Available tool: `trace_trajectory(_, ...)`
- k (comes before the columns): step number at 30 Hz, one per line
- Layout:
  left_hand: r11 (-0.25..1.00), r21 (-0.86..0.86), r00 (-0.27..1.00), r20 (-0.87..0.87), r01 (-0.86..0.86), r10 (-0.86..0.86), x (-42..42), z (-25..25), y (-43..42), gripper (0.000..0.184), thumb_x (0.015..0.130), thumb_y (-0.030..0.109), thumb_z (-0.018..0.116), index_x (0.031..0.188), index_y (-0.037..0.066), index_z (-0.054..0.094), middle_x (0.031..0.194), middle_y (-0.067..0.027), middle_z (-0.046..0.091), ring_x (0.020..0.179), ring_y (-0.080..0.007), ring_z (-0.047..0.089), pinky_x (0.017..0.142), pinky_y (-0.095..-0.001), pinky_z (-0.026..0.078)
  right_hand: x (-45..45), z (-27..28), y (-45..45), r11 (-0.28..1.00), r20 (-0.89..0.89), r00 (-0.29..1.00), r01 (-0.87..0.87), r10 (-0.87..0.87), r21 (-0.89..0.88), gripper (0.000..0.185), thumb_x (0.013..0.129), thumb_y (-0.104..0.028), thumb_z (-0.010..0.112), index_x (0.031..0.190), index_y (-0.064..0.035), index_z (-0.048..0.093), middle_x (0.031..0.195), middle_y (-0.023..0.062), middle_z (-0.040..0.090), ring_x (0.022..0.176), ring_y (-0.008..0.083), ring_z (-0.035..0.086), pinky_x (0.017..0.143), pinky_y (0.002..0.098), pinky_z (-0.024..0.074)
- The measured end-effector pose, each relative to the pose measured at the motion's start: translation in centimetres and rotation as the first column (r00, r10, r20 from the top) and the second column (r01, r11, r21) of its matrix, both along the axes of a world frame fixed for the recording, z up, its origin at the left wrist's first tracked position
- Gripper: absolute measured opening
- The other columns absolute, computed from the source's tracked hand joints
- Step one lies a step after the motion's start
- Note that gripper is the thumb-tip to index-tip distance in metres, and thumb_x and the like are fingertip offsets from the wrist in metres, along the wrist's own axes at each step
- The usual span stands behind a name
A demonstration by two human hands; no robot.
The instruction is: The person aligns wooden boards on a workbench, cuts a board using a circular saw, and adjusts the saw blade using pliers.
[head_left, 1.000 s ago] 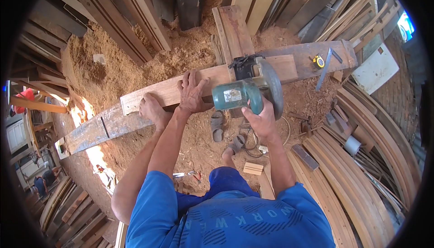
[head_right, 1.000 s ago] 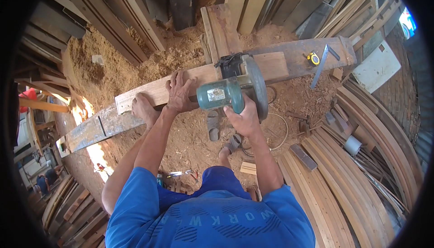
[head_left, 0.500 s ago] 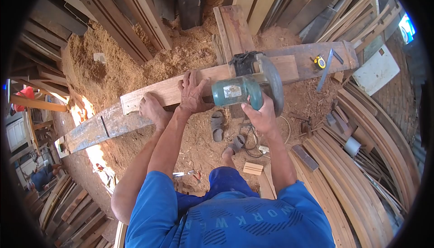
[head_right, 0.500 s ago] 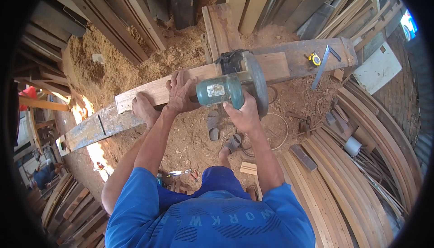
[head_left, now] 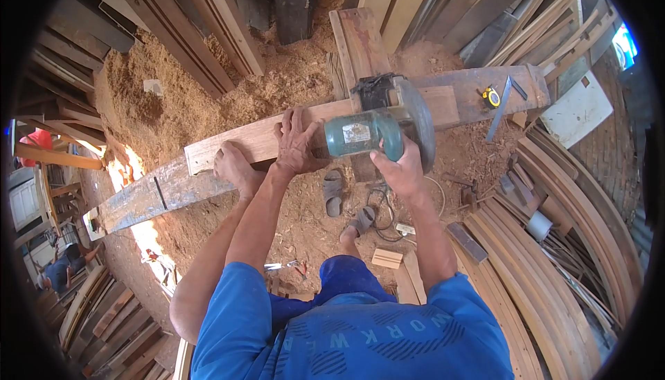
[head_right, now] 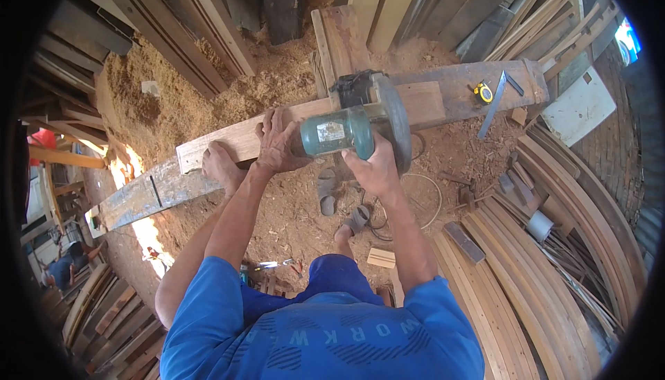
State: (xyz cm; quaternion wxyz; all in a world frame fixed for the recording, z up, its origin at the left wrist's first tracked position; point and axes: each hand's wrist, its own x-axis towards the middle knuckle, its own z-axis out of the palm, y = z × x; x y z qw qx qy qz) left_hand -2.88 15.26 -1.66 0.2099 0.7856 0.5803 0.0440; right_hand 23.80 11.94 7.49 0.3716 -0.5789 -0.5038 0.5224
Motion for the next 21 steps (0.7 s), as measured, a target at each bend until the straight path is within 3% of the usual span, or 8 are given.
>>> trace_trajectory(5,0.998,0.056,0.997,-0.067,0.033,-0.029,-0.6,-2.7,0.0,0.101,0.049,0.047,0.095,0.139,0.027,0.054,0.155,-0.0244,0.026,0.145,-0.0498,0.022,0.109,-0.0657,0.025,0.2,-1.1,0.4,0.998,0.016,1.000,-0.008,0.007,0.061,0.027,0.083,-0.013,0.073,0.104,0.0009,0.065,0.082,0.0025,0.062,0.076,0.0122,0.054,0.072,0.0319,0.0496)
trace_trajectory(11,1.000,0.004,1.000,-0.004,0.017,-0.017,-0.4,-1.0,0.0,0.103,0.047,0.049,0.095,0.138,0.024,0.054,0.155,-0.0257,0.025,0.145,-0.0501,0.021,0.109,-0.0650,0.025,0.2,-0.6,0.8,1.000,0.019,1.000,-0.010,0.011,-0.013,0.027,0.082,-0.014,0.074,0.103,0.0011,0.065,0.084,0.0032,0.063,0.078,0.0131,0.055,0.074,0.0322,0.0497)
trace_trajectory(14,1.000,0.002,0.997,-0.072,0.009,-0.009,0.0,-0.4,-0.1,0.101,0.049,0.049,0.095,0.135,0.016,0.053,0.155,-0.0238,0.026,0.146,-0.0481,0.021,0.111,-0.0641,0.023,-0.1,-0.4,1.0,1.000,0.004,1.000,0.005,-0.005,-0.009,0.026,0.083,-0.014,0.074,0.103,0.0015,0.066,0.085,0.0037,0.063,0.080,0.0130,0.056,0.075,0.0322,0.0498)
trace_trajectory(21,1.000,-0.031,0.998,-0.056,0.000,-0.002,0.1,0.0,0.1,0.098,0.047,0.048,0.096,0.130,0.015,0.055,0.156,-0.0231,0.026,0.146,-0.0484,0.021,0.110,-0.0656,0.024,0.0,-1.0,1.4,1.000,-0.004,1.000,-0.007,0.007,-0.009,0.026,0.084,-0.011,0.073,0.106,0.0014,0.066,0.088,0.0028,0.063,0.082,0.0115,0.055,0.077,0.0310,0.0494)
